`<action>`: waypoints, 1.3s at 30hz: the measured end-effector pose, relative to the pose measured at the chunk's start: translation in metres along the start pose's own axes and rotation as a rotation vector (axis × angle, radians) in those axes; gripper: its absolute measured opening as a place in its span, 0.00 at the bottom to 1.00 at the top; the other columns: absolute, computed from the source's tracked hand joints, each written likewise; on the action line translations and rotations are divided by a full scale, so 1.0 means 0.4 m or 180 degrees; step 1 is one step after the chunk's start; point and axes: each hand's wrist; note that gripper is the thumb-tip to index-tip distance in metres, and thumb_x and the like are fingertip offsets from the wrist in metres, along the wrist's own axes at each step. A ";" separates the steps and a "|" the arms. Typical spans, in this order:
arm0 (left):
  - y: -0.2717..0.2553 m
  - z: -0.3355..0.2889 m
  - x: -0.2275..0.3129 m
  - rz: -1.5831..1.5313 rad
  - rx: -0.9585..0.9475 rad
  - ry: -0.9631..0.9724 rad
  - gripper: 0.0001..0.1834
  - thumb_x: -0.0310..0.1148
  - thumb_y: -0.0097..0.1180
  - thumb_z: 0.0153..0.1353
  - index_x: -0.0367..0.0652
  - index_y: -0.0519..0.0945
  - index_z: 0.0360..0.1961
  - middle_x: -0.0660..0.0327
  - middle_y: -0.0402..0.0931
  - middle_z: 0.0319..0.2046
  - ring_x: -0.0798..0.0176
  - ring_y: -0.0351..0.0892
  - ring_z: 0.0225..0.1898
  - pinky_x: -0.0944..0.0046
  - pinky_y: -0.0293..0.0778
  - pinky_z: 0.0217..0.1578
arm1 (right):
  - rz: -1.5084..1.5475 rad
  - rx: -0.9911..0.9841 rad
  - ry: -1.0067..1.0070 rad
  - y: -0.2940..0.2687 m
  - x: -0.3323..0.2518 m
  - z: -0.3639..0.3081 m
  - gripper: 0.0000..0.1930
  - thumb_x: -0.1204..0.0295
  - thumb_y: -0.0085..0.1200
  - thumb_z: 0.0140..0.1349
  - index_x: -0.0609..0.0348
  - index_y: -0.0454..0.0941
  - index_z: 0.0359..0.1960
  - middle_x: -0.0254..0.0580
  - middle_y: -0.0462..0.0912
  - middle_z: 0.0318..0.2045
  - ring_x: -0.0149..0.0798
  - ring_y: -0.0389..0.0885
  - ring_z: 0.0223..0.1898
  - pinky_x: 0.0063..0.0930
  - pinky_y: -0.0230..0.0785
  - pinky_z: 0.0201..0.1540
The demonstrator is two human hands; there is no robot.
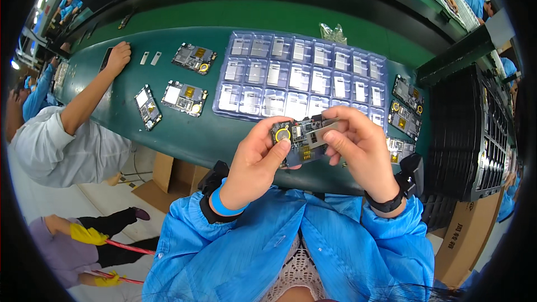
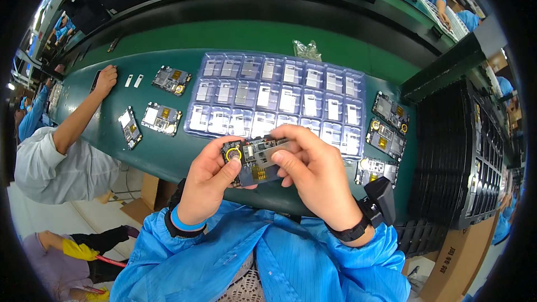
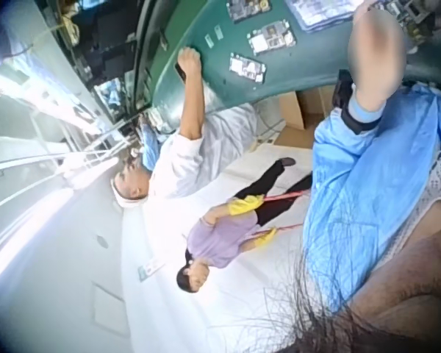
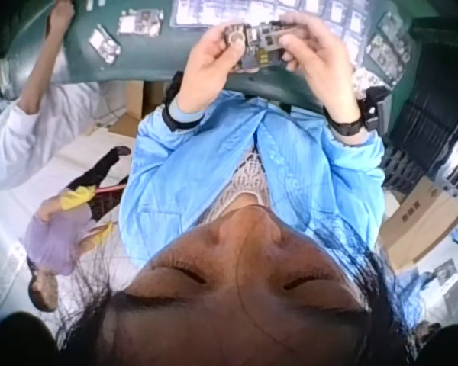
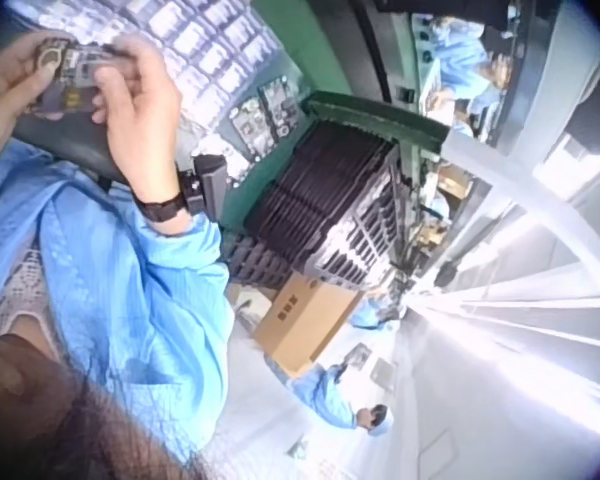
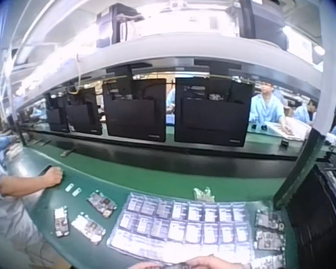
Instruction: Assembling circuit boards and sorting them into plastic component trays and storage cases on a factory production line.
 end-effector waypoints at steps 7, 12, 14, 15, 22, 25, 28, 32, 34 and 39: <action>0.035 0.013 -0.009 0.0037 0.0012 -0.0004 0.17 0.27 0.43 0.63 0.36 0.60 0.53 0.56 0.70 0.44 0.64 0.74 0.44 0.62 0.77 0.41 | 0.0195 0.0399 0.0107 0.001 0.038 0.012 0.08 0.79 0.57 0.52 0.66 0.74 0.33 0.34 0.78 0.22 0.19 0.71 0.20 0.12 0.64 0.21; 0.036 0.015 -0.008 0.0007 -0.0006 -0.0044 0.18 0.26 0.42 0.63 0.36 0.60 0.53 0.55 0.69 0.45 0.64 0.73 0.44 0.61 0.77 0.41 | 0.0193 0.0465 -0.0020 0.007 0.047 0.015 0.07 0.79 0.58 0.52 0.65 0.74 0.33 0.34 0.78 0.22 0.18 0.71 0.20 0.11 0.64 0.21; 0.034 0.016 -0.010 0.0005 -0.0007 -0.0043 0.18 0.25 0.42 0.63 0.36 0.59 0.53 0.55 0.69 0.45 0.64 0.74 0.44 0.61 0.77 0.41 | 0.0320 0.0538 -0.0062 0.008 0.048 0.015 0.07 0.80 0.57 0.52 0.65 0.74 0.32 0.34 0.78 0.22 0.18 0.71 0.20 0.11 0.64 0.22; 0.034 0.017 -0.012 0.0009 -0.0017 -0.0039 0.18 0.25 0.42 0.63 0.36 0.59 0.53 0.55 0.69 0.45 0.64 0.74 0.44 0.62 0.77 0.41 | 0.0321 0.0535 -0.0053 0.009 0.049 0.016 0.07 0.80 0.57 0.52 0.65 0.74 0.32 0.34 0.78 0.22 0.18 0.71 0.20 0.11 0.64 0.22; 0.032 0.016 -0.009 0.0031 0.0008 -0.0094 0.18 0.24 0.41 0.63 0.35 0.58 0.53 0.55 0.69 0.45 0.64 0.74 0.44 0.62 0.77 0.41 | 0.0276 0.0552 -0.0044 0.013 0.052 0.019 0.06 0.81 0.56 0.52 0.65 0.74 0.32 0.34 0.78 0.22 0.18 0.71 0.21 0.11 0.64 0.23; 0.032 0.019 -0.008 -0.0003 0.0006 -0.0118 0.18 0.24 0.41 0.62 0.35 0.58 0.53 0.54 0.69 0.45 0.64 0.74 0.44 0.62 0.77 0.41 | 0.0258 0.0560 -0.0030 0.014 0.051 0.021 0.06 0.80 0.57 0.52 0.66 0.74 0.32 0.34 0.78 0.22 0.18 0.71 0.21 0.11 0.64 0.22; 0.031 0.021 -0.011 -0.0039 0.0006 -0.0108 0.18 0.24 0.41 0.62 0.35 0.58 0.54 0.54 0.69 0.45 0.64 0.74 0.44 0.62 0.77 0.41 | 0.0290 0.0552 -0.0013 0.013 0.054 0.023 0.06 0.80 0.57 0.53 0.66 0.73 0.32 0.34 0.78 0.23 0.18 0.71 0.22 0.11 0.64 0.23; 0.031 0.023 -0.013 -0.0034 0.0010 -0.0098 0.18 0.24 0.41 0.63 0.35 0.58 0.53 0.54 0.69 0.45 0.64 0.73 0.44 0.62 0.77 0.42 | 0.0257 0.0645 -0.0110 0.019 0.056 0.024 0.07 0.80 0.57 0.52 0.66 0.74 0.32 0.35 0.79 0.23 0.19 0.73 0.22 0.12 0.66 0.24; 0.036 0.023 -0.014 -0.0048 0.0005 -0.0096 0.18 0.25 0.42 0.63 0.35 0.58 0.53 0.54 0.69 0.45 0.64 0.73 0.44 0.62 0.77 0.42 | 0.0106 0.0714 -0.0165 0.020 0.064 0.021 0.07 0.80 0.57 0.52 0.66 0.74 0.32 0.37 0.80 0.23 0.20 0.74 0.22 0.13 0.67 0.24; 0.049 0.026 -0.033 0.0116 0.0355 0.0283 0.14 0.26 0.48 0.60 0.35 0.64 0.46 0.59 0.72 0.37 0.73 0.72 0.35 0.71 0.75 0.34 | -0.0067 0.0935 -0.0485 0.033 0.078 0.013 0.08 0.79 0.59 0.50 0.66 0.74 0.32 0.40 0.81 0.22 0.23 0.78 0.22 0.16 0.70 0.24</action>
Point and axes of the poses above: each hand's wrist, its own z-axis towards the middle knuckle, its own y-axis out of the palm, x = y × z
